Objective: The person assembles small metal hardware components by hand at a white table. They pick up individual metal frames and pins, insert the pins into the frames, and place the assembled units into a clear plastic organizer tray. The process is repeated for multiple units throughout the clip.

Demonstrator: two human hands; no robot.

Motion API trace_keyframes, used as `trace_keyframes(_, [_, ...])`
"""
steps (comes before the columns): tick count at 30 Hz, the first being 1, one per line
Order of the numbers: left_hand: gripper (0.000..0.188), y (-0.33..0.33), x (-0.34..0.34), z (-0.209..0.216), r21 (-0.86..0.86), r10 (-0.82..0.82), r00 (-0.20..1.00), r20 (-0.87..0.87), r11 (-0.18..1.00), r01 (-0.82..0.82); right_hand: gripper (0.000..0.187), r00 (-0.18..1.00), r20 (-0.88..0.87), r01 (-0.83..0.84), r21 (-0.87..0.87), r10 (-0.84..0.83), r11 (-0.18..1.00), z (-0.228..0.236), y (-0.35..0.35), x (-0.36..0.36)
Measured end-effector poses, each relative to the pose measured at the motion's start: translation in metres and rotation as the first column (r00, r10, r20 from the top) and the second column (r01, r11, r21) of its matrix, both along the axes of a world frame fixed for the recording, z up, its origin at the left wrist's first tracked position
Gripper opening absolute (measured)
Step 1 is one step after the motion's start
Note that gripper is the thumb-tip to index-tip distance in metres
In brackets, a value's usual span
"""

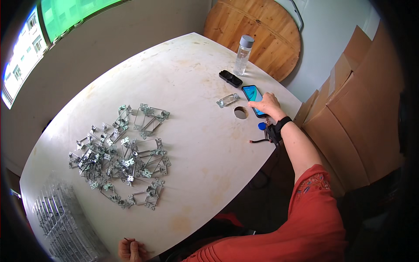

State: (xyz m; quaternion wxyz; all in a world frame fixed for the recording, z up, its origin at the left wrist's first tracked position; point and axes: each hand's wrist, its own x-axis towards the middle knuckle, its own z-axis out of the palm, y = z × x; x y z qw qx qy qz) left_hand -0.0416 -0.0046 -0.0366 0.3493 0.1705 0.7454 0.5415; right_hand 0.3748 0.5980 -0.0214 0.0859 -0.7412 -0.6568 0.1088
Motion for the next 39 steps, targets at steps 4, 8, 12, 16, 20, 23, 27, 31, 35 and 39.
trace_keyframes(4, [0.010, -0.001, -0.001, -0.001, -0.009, -0.016, 1.000, -0.021, 1.000, 0.016, 0.100, 1.000, 0.005, -0.008, 0.005, 0.008, 1.000, 0.002, -0.001, -0.001])
trace_keyframes(8, [0.010, -0.002, -0.001, -0.001, -0.020, -0.021, 1.000, -0.010, 1.000, 0.021, 0.101, 1.000, 0.009, -0.016, 0.047, 0.015, 0.999, -0.001, -0.003, 0.000])
trace_keyframes(12, [0.010, -0.004, -0.002, -0.003, -0.019, -0.013, 1.000, 0.019, 1.000, 0.014, 0.101, 1.000, 0.002, -0.028, 0.054, 0.027, 0.998, -0.001, -0.002, 0.000])
trace_keyframes(16, [0.010, -0.004, -0.001, -0.002, 0.000, -0.028, 1.000, -0.011, 1.000, 0.028, 0.100, 0.999, -0.011, -0.037, 0.060, 0.038, 0.997, -0.002, -0.002, 0.000])
trace_keyframes(20, [0.011, -0.003, 0.001, 0.000, 0.017, -0.043, 0.999, -0.027, 0.999, 0.044, 0.095, 0.999, -0.008, -0.030, 0.091, 0.031, 0.995, -0.005, -0.001, 0.001])
trace_keyframes(23, [0.011, -0.006, -0.003, -0.002, 0.020, -0.062, 0.998, -0.001, 0.998, 0.062, 0.094, 0.998, -0.017, -0.052, 0.123, 0.055, 0.991, -0.008, -0.003, 0.003])
trace_keyframes(27, [0.012, -0.009, -0.002, -0.008, 0.050, -0.025, 0.999, 0.029, 0.998, 0.024, 0.093, 0.999, -0.013, -0.040, 0.106, 0.042, 0.994, -0.007, -0.010, -0.001])
trace_keyframes(31, [0.014, -0.009, -0.003, -0.011, 0.075, -0.040, 0.999, 0.033, 0.996, 0.038, 0.098, 0.998, -0.037, -0.058, 0.066, 0.060, 0.996, -0.004, -0.010, 0.006])
trace_keyframes(35, [0.013, -0.012, -0.003, -0.015, 0.113, -0.051, 0.999, -0.005, 0.992, 0.051, 0.101, 0.989, -0.135, -0.052, 0.008, 0.052, 0.999, 0.012, -0.021, 0.002])
trace_keyframes(39, [0.007, -0.016, -0.012, -0.029, 0.142, -0.064, 0.996, -0.062, 0.987, 0.072, 0.092, 0.992, -0.069, -0.094, 0.152, 0.106, 0.984, 0.014, -0.040, -0.004])
